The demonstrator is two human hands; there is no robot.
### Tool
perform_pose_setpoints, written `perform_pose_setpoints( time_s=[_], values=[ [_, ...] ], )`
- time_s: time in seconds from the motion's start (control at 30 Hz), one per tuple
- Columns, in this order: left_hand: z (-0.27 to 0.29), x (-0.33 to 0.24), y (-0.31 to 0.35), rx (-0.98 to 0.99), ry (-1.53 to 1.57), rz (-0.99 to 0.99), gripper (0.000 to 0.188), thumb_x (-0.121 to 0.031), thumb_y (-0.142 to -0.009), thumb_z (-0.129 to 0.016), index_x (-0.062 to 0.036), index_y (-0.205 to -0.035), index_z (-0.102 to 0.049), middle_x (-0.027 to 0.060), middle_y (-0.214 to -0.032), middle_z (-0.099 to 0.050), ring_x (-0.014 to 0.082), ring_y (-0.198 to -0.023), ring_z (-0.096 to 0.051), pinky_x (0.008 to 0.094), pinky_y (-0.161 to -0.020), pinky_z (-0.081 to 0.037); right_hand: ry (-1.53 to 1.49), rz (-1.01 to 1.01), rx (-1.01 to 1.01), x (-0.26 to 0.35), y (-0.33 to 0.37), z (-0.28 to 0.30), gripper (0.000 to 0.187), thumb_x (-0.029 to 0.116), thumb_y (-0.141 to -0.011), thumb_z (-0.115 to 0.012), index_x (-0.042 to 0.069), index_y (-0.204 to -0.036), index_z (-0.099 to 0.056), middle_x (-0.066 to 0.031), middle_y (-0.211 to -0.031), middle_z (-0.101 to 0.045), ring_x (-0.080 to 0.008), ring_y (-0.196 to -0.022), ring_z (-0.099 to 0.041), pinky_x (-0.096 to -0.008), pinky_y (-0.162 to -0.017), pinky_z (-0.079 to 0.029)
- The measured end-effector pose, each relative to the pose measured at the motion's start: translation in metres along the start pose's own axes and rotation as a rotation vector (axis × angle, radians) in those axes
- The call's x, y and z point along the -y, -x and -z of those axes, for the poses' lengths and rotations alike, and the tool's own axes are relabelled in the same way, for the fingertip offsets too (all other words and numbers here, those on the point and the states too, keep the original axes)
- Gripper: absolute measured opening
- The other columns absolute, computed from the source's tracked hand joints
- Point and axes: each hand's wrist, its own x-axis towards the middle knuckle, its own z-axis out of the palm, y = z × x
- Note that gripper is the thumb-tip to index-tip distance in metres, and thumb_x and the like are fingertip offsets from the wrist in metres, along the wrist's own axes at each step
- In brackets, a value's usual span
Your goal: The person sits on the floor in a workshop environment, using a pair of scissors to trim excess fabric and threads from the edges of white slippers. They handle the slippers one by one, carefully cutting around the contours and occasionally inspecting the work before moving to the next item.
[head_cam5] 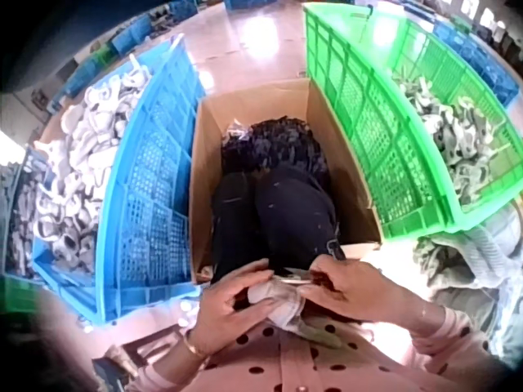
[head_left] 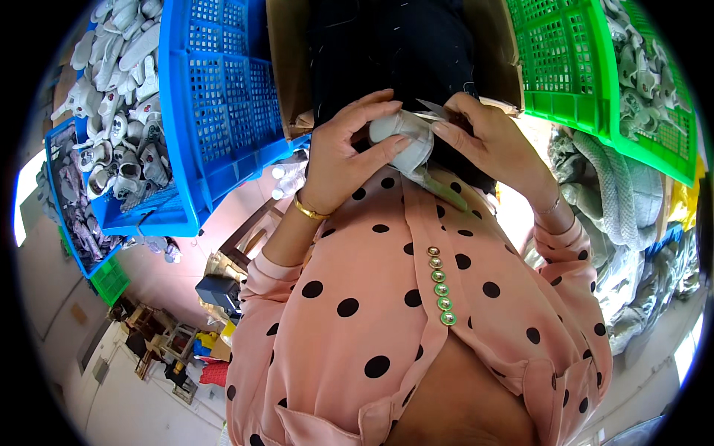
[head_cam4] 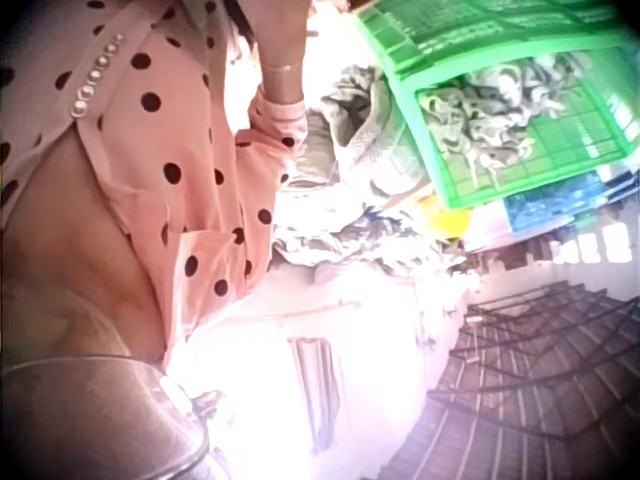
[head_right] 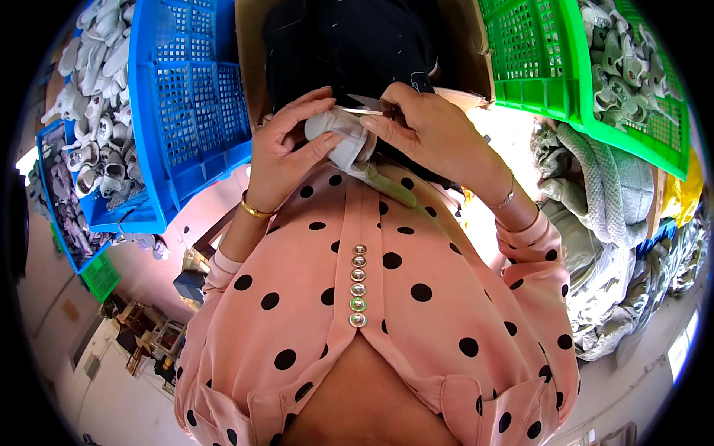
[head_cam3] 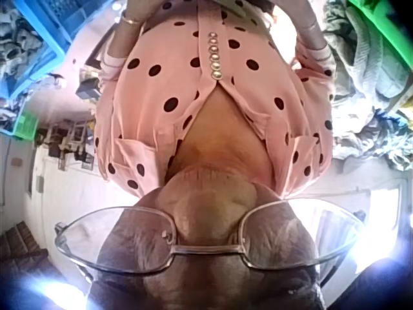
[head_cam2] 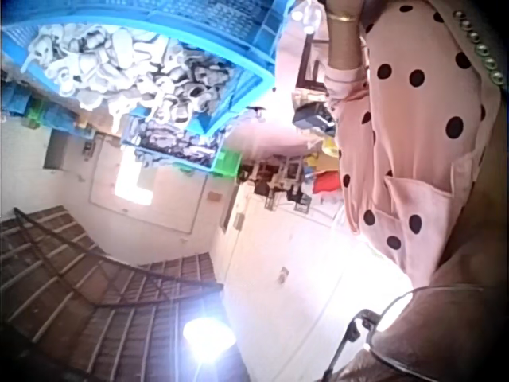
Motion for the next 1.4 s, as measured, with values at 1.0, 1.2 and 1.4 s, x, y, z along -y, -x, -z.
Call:
perform_pose_setpoints(
  time_s=[1.0,1.2,1.4],
  values=[
    [-0.001,-0.022,-0.009,-0.111,0.017,0.245,0.015,-0.013,-0.093,-0.063,0.0013,-0.090,-0.060,0.0114,-0.113,-0.065,0.0057,-0.073,-0.057,0.0199,-0.067,-0.048,0.440,0.294,0.095,0.010,-0.028,0.003,0.048,0.046,-0.096,-0.047,0.003,-0.077,-0.057,-0.0136,-0.058,-0.057,-0.0321,-0.056,-0.060,-0.0405,-0.052,-0.047],
    [-0.003,-0.019,-0.010,-0.132,0.047,0.250,0.018,-0.017,-0.096,-0.059,0.0014,-0.094,-0.061,0.0118,-0.114,-0.064,0.0075,-0.080,-0.058,0.0210,-0.073,-0.048,0.411,0.335,-0.002,0.000,-0.031,-0.003,0.043,0.046,-0.094,-0.050,0.007,-0.077,-0.054,-0.0110,-0.056,-0.054,-0.0303,-0.052,-0.058,-0.0383,-0.048,-0.044],
    [-0.007,-0.020,-0.011,-0.181,0.196,0.294,0.023,-0.021,-0.098,-0.056,0.0011,-0.099,-0.062,0.0118,-0.117,-0.064,0.0106,-0.091,-0.060,0.0243,-0.085,-0.047,0.497,0.337,-0.008,0.003,-0.025,0.003,0.043,0.049,-0.092,-0.053,0.009,-0.076,-0.052,-0.0085,-0.054,-0.053,-0.0278,-0.049,-0.057,-0.0359,-0.043,-0.042]
  ],
)
